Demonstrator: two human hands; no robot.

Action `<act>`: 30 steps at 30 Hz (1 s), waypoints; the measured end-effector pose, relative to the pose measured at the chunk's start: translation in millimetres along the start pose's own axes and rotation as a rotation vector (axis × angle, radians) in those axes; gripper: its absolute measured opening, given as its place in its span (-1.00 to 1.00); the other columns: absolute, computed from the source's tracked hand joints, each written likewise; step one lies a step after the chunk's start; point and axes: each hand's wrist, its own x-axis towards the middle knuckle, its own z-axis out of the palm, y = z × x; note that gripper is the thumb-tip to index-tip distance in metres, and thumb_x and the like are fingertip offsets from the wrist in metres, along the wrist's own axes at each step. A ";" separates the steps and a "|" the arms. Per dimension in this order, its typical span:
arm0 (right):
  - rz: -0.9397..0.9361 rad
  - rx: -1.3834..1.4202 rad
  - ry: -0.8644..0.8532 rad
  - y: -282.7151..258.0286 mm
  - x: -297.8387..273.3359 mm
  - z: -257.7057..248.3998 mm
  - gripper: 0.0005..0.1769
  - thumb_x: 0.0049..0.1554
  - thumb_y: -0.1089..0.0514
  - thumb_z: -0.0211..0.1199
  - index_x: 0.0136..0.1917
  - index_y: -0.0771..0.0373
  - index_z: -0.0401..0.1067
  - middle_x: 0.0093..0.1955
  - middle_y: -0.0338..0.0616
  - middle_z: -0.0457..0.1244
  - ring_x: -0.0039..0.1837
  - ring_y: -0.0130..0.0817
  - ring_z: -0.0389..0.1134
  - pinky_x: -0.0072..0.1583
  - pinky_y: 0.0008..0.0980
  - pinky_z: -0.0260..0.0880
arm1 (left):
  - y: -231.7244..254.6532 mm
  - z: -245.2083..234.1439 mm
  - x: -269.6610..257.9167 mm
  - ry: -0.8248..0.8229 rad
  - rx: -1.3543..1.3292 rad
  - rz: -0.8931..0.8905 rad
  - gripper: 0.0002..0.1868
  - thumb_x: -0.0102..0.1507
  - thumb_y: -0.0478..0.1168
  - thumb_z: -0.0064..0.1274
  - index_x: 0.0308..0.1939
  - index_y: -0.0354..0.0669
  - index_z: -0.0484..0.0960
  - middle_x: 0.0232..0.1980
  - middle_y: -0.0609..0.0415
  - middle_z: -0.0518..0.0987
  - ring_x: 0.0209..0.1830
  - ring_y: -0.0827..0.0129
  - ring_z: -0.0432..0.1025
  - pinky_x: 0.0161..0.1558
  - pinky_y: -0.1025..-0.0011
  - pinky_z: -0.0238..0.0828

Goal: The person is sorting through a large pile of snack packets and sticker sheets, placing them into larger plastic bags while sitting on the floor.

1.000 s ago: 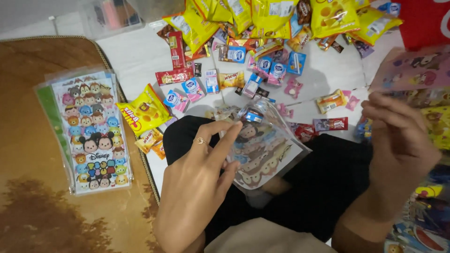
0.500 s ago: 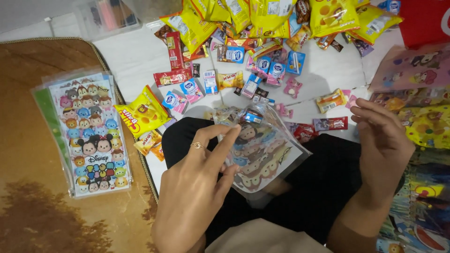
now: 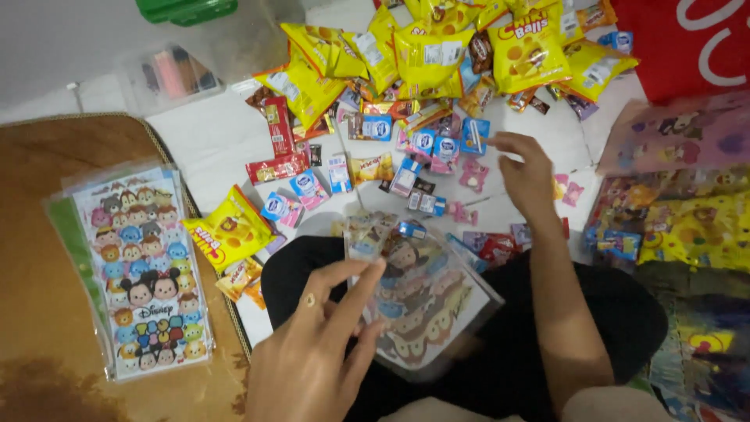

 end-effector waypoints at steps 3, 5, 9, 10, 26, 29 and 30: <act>0.044 -0.041 -0.047 67.5 55.6 51.5 -0.53 0.12 0.46 0.08 0.17 0.05 0.55 0.26 -0.08 0.30 0.25 -0.19 0.38 0.26 -0.23 0.35 | -2.2 0.4 4.1 0.013 0.018 -0.001 -0.42 0.23 -0.15 0.13 0.35 0.11 0.47 0.24 0.31 0.44 -0.48 0.63 0.47 -0.76 0.38 0.42; 0.066 -0.075 -0.080 104.6 80.9 85.2 -0.54 0.11 0.43 0.11 0.17 0.06 0.56 0.24 -0.06 0.30 0.24 -0.18 0.36 0.25 -0.23 0.33 | -2.5 1.6 3.4 0.021 0.019 -0.009 -0.42 0.22 -0.17 0.13 0.35 0.10 0.49 0.24 0.29 0.46 -0.50 0.64 0.46 -0.74 0.42 0.41; -0.289 -0.142 -0.174 123.8 125.0 131.9 -0.46 -0.06 0.54 -0.01 0.12 0.28 0.55 0.16 0.09 0.34 0.24 0.12 0.29 0.19 -0.01 0.28 | -4.5 4.5 7.1 0.035 0.109 0.087 -0.51 0.25 -0.14 0.12 0.29 0.11 0.56 0.23 0.33 0.49 -0.48 0.69 0.48 -0.69 0.54 0.42; -0.410 -0.110 -0.221 119.9 129.6 139.9 -0.28 -0.30 0.66 -0.06 0.12 0.42 0.51 0.16 0.26 0.28 0.23 0.27 0.27 0.14 0.07 0.28 | -3.2 4.8 6.3 -0.023 0.143 0.088 -0.51 0.24 -0.13 0.14 0.28 0.16 0.58 0.23 0.35 0.48 -0.53 0.70 0.45 -0.69 0.52 0.43; -0.389 -0.541 -0.097 157.3 127.4 168.4 -0.53 0.08 0.47 0.29 0.26 0.31 0.58 0.43 0.37 0.11 0.38 0.41 0.10 0.22 0.35 0.32 | -6.4 -2.2 14.3 0.035 0.053 0.034 -0.57 0.31 -0.20 0.06 0.29 0.05 0.55 0.22 0.26 0.50 -0.46 0.73 0.48 -0.72 0.55 0.40; -0.299 -0.533 -0.121 162.5 122.8 173.1 -0.49 0.04 0.47 0.23 0.29 0.40 0.53 0.47 0.41 0.09 0.46 0.43 0.04 0.32 0.33 0.23 | -5.4 -2.6 14.7 0.038 0.040 0.053 -0.57 0.30 -0.20 0.08 0.28 0.02 0.55 0.24 0.25 0.50 -0.45 0.74 0.48 -0.74 0.55 0.37; -0.334 -0.551 -0.075 164.9 120.3 174.3 -0.54 0.01 0.45 0.29 0.21 0.34 0.56 0.40 0.33 0.13 0.34 0.37 0.14 0.20 0.25 0.30 | -4.3 -2.5 14.8 0.027 0.028 0.040 -0.55 0.30 -0.20 0.10 0.30 0.02 0.54 0.24 0.24 0.49 -0.43 0.72 0.50 -0.71 0.53 0.39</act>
